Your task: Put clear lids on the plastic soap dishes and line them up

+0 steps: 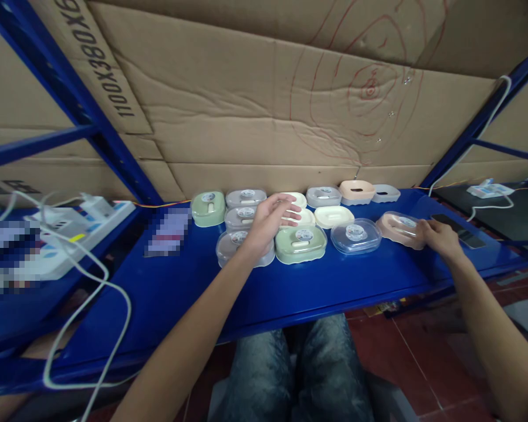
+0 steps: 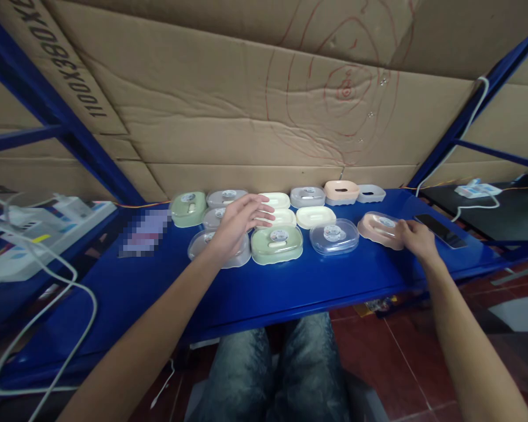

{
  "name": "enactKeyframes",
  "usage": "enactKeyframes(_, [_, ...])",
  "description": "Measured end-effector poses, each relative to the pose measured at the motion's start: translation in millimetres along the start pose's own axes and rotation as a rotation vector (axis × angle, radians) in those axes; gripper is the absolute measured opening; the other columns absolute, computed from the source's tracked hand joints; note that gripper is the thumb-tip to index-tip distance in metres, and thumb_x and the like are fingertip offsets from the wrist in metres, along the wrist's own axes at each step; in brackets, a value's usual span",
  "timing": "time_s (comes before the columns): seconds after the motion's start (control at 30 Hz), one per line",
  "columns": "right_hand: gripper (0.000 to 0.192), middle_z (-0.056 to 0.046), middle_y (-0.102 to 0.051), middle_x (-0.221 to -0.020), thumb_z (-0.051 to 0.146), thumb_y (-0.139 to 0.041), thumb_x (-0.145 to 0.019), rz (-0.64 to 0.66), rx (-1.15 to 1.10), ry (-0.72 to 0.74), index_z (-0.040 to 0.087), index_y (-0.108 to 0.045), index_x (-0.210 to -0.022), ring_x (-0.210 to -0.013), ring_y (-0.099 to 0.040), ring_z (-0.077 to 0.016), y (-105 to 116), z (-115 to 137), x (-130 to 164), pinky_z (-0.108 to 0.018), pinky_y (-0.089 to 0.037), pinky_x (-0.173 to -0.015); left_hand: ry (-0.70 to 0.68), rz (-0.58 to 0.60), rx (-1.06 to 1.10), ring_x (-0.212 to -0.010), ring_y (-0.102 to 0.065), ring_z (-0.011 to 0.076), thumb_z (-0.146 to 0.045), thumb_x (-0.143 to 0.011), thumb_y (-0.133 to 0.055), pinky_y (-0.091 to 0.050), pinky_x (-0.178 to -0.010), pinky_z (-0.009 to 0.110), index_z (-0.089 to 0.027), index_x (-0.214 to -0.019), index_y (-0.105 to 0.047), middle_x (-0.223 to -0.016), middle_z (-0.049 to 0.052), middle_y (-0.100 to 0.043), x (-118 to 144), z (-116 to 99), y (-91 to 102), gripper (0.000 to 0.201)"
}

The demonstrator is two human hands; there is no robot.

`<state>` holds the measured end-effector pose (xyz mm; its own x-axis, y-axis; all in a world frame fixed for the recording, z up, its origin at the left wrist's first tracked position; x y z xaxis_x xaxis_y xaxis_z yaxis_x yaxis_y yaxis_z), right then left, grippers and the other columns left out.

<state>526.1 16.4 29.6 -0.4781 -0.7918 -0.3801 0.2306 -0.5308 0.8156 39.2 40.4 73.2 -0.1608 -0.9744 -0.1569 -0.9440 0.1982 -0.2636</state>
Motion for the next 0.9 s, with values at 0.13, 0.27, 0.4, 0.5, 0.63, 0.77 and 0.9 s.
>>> enactKeyframes(0.13, [0.035, -0.03, -0.074, -0.097, 0.038, -0.052, -0.1, -0.028, 0.069, -0.04, 0.018, -0.08, -0.095, -0.105, -0.072, -0.0441, 3, 16, 6, -0.052, -0.049, -0.086, -0.009, 0.002, 0.008, -0.082, -0.077, 0.0205, -0.03, -0.102, -0.071, -0.062, -0.076, 0.033, -0.019, -0.1, -0.073, -0.094, 0.009, -0.079, 0, 0, 0.8, 0.012])
enactKeyframes(0.27, [0.054, -0.037, -0.07, -0.134, 0.045, -0.045, -0.106, -0.137, 0.087, 0.081, 0.011, -0.077, -0.134, -0.137, -0.061, -0.0471, 3, 55, 15, -0.059, -0.047, -0.107, -0.012, 0.007, 0.005, -0.082, -0.077, 0.02, -0.033, -0.102, -0.073, -0.061, -0.076, 0.033, -0.021, -0.1, -0.073, -0.094, 0.008, -0.079, 0, 1, 1.3, 0.012])
enactKeyframes(0.4, [0.05, -0.023, -0.074, -0.139, 0.05, -0.053, -0.105, -0.11, 0.048, 0.308, 0.017, -0.079, -0.132, -0.138, -0.062, -0.0394, -4, 117, 25, -0.051, -0.044, -0.12, -0.047, -0.028, -0.025, -0.081, -0.076, 0.0187, -0.029, -0.101, -0.072, -0.06, -0.075, 0.031, -0.02, -0.099, -0.074, -0.093, 0.008, -0.079, -2, 3, 2.3, 0.009])
enactKeyframes(0.5, [0.052, -0.021, -0.074, -0.14, 0.053, -0.055, -0.105, 0.06, 0.075, 0.514, 0.017, -0.077, -0.136, -0.136, -0.065, -0.0403, -17, 171, 30, -0.052, -0.047, -0.12, -0.064, -0.048, -0.033, -0.082, -0.076, 0.0187, -0.026, -0.102, -0.07, -0.06, -0.074, 0.031, -0.02, -0.098, -0.074, -0.092, 0.008, -0.079, -3, 2, 4.3, 0.009])
enactKeyframes(0.63, [0.063, -0.021, -0.068, -0.155, 0.064, -0.061, -0.104, 0.5, 0.282, 0.494, 0.019, -0.069, -0.148, -0.146, -0.061, -0.0428, -44, 218, 31, -0.055, -0.046, -0.122, -0.058, -0.057, -0.017, -0.083, -0.076, 0.0194, -0.029, -0.1, -0.072, -0.061, -0.075, 0.031, -0.02, -0.098, -0.075, -0.091, 0.007, -0.078, -4, 0, 7.4, 0.01])
enactKeyframes(0.77, [0.094, -0.03, -0.069, -0.149, 0.085, -0.07, -0.09, 0.664, 0.377, 0.353, 0.01, -0.068, -0.146, -0.136, -0.069, -0.0466, -66, 234, 26, -0.054, -0.054, -0.111, -0.057, -0.068, -0.012, -0.082, -0.075, 0.0191, -0.029, -0.098, -0.074, -0.061, -0.074, 0.031, -0.02, -0.097, -0.074, -0.088, 0.006, -0.076, -4, 0, 7.2, 0.009])
enactKeyframes(0.9, [0.111, -0.032, -0.068, -0.149, 0.093, -0.072, -0.08, 0.674, 0.396, 0.289, 0.008, -0.064, -0.15, -0.133, -0.071, -0.0487, -79, 237, 27, -0.054, -0.058, -0.106, -0.044, -0.052, 0.004, -0.083, -0.075, 0.0192, -0.025, -0.099, -0.072, -0.061, -0.075, 0.031, -0.02, -0.097, -0.074, -0.09, 0.007, -0.078, -2, 0, 4.4, 0.006])
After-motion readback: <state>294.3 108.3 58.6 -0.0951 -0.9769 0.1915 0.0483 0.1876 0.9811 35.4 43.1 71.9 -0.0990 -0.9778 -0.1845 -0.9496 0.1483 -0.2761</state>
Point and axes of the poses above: each hand's wrist, its own x-axis away from the middle knuckle, its own y-axis out of the back of the hand, z = x × y, the point moved 2 cm from there along -x, towards the middle knuckle
